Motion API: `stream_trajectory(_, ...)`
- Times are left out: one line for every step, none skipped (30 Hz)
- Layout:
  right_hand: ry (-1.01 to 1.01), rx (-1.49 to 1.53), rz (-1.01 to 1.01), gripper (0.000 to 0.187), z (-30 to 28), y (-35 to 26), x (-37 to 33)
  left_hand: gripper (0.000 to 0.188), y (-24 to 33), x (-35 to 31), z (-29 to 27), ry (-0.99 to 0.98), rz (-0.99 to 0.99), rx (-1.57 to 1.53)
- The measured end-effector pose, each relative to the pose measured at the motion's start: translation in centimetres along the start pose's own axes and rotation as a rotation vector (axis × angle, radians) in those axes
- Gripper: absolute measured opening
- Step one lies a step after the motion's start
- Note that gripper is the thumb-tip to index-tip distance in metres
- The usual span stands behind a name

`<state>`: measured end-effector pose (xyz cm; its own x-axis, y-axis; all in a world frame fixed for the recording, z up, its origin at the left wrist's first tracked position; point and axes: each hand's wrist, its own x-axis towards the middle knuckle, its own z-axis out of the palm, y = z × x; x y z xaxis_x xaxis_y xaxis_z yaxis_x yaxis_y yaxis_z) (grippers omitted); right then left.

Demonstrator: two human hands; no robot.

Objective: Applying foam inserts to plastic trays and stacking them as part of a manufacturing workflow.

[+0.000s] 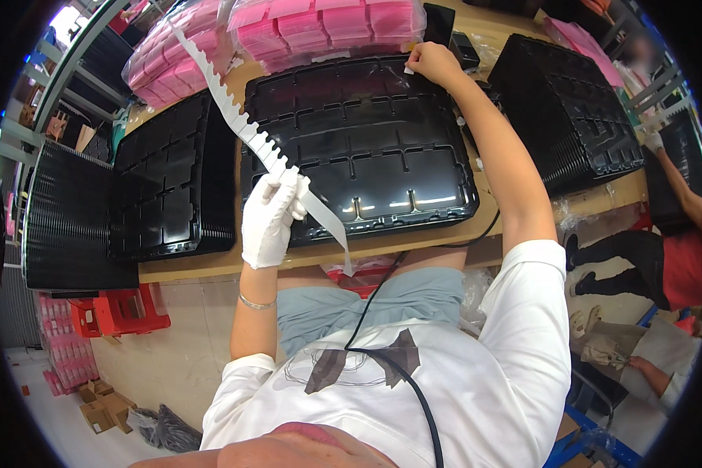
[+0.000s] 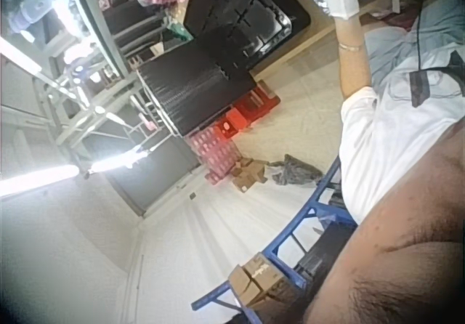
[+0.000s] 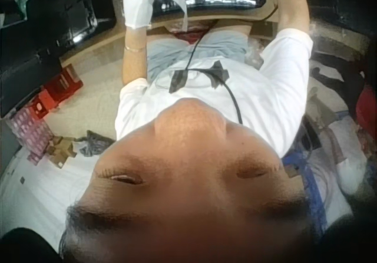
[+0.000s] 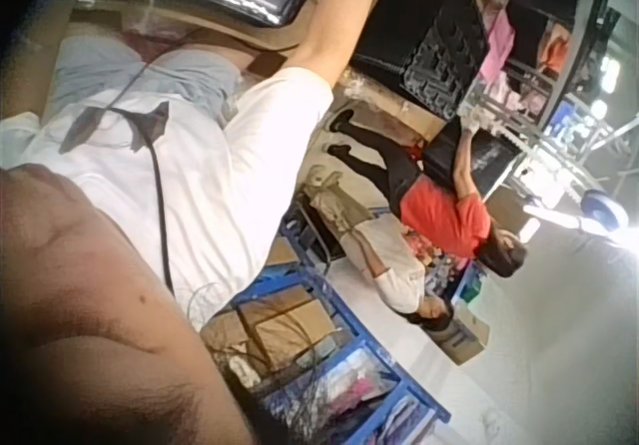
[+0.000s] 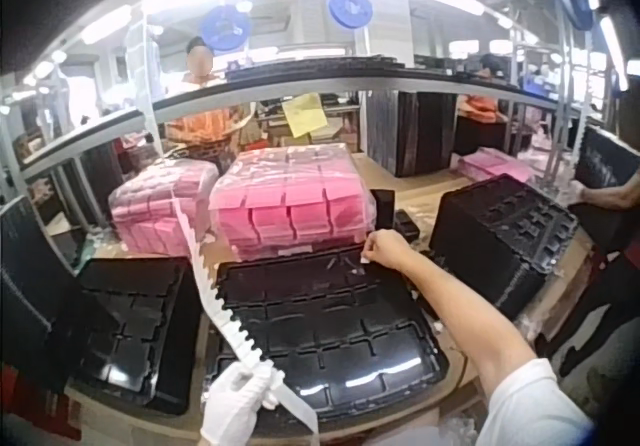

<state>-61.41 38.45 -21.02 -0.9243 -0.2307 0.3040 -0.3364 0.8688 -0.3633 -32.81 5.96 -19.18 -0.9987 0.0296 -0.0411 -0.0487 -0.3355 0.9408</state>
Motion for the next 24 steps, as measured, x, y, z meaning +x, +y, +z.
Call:
stream_trajectory(-0.001, -0.001, 0.001, 0.021, -0.1, 0.0, -0.4, 0.018, 0.0, 0.0, 0.1, 0.020, -0.002, 0.005)
stream_trajectory(-0.030, 0.048, -0.009, 0.020, -0.5, -0.1, -0.8, 0.017, 0.0, 0.1, 0.1, 0.042, 0.000, 0.010)
stream_trajectory(-0.059, 0.096, -0.019, 0.019, -0.7, -0.3, -1.1, 0.017, -0.1, 0.1, 0.1, 0.042, 0.003, 0.010)
stream_trajectory(-0.057, 0.097, -0.022, 0.019, -0.8, -0.4, -1.4, 0.017, -0.4, 0.1, -0.1, 0.052, 0.005, 0.022)
stream_trajectory(-0.070, 0.158, -0.001, 0.020, -0.9, 0.0, -1.9, 0.016, -0.6, 0.1, -0.1, 0.058, 0.006, 0.032)
stream_trajectory(-0.083, 0.220, 0.020, 0.022, -0.8, 0.3, -2.2, 0.016, -0.6, 0.2, 0.0, 0.055, 0.008, 0.032)
stream_trajectory(-0.081, 0.219, 0.019, 0.022, -0.6, 0.4, -2.3, 0.016, -0.5, 0.2, -0.1, 0.057, 0.014, 0.062)
stream_trajectory(-0.019, 0.230, 0.049, 0.020, -0.3, 0.2, -2.4, 0.015, -0.6, 0.1, 0.0, 0.061, 0.018, 0.093)
stream_trajectory(0.042, 0.242, 0.078, 0.019, -0.1, 0.1, -2.5, 0.015, -0.5, 0.1, 0.2, 0.062, 0.019, 0.094)
stream_trajectory(0.041, 0.243, 0.077, 0.019, -0.1, 0.0, -2.2, 0.015, -0.4, 0.2, 0.4, 0.060, 0.010, 0.085)
stream_trajectory(0.036, 0.159, 0.059, 0.019, -0.2, -0.3, -1.9, 0.015, -0.3, 0.2, 0.4, 0.057, -0.002, 0.079)
stream_trajectory(0.030, 0.075, 0.041, 0.020, -0.2, -0.4, -1.6, 0.015, -0.4, 0.2, 0.4, 0.058, -0.003, 0.083)
stream_trajectory(0.030, 0.078, 0.042, 0.020, 0.0, -0.5, -1.5, 0.015, -0.7, 0.1, 0.3, 0.052, 0.011, 0.085)
stream_trajectory(0.029, 0.059, 0.051, 0.021, 0.1, -0.4, -1.2, 0.015, -0.9, 0.2, 0.2, 0.044, 0.025, 0.087)
stream_trajectory(0.028, 0.039, 0.061, 0.022, 0.2, -0.3, -1.2, 0.015, -0.9, 0.2, 0.2, 0.043, 0.025, 0.088)
stream_trajectory(0.029, 0.039, 0.062, 0.022, 0.1, 0.0, -1.2, 0.015, -1.0, 0.3, 0.2, 0.042, 0.026, 0.088)
stream_trajectory(0.004, 0.073, 0.043, 0.021, 0.0, 0.0, -1.2, 0.015, -1.0, 0.2, 0.2, 0.045, 0.026, 0.089)
stream_trajectory(-0.020, 0.107, 0.024, 0.021, -0.1, 0.1, -1.4, 0.015, -0.9, 0.2, 0.3, 0.047, 0.025, 0.089)
stream_trajectory(-0.022, 0.108, 0.023, 0.021, -0.3, 0.3, -1.6, 0.015, -0.7, 0.1, 0.5, 0.058, 0.031, 0.091)
stream_trajectory(-0.069, 0.160, 0.000, 0.021, -0.6, 0.7, -1.9, 0.015, -0.5, 0.1, 0.6, 0.068, 0.039, 0.092)
stream_trajectory(-0.116, 0.213, -0.024, 0.020, -0.8, 1.1, -2.2, 0.015, -0.7, 0.1, 0.4, 0.068, 0.042, 0.091)
stream_trajectory(-0.035, 0.306, -0.038, 0.021, -0.5, 1.2, -2.9, 0.015, -1.0, 0.1, 0.1, 0.063, 0.051, 0.092)
stream_trajectory(-0.035, 0.304, -0.037, 0.021, -0.3, 1.2, -3.2, 0.015, -1.2, 0.0, 0.0, 0.057, 0.058, 0.091)
stream_trajectory(0.034, 0.333, -0.013, 0.021, -0.2, 1.2, -3.3, 0.015, -1.2, 0.0, 0.0, 0.056, 0.058, 0.089)
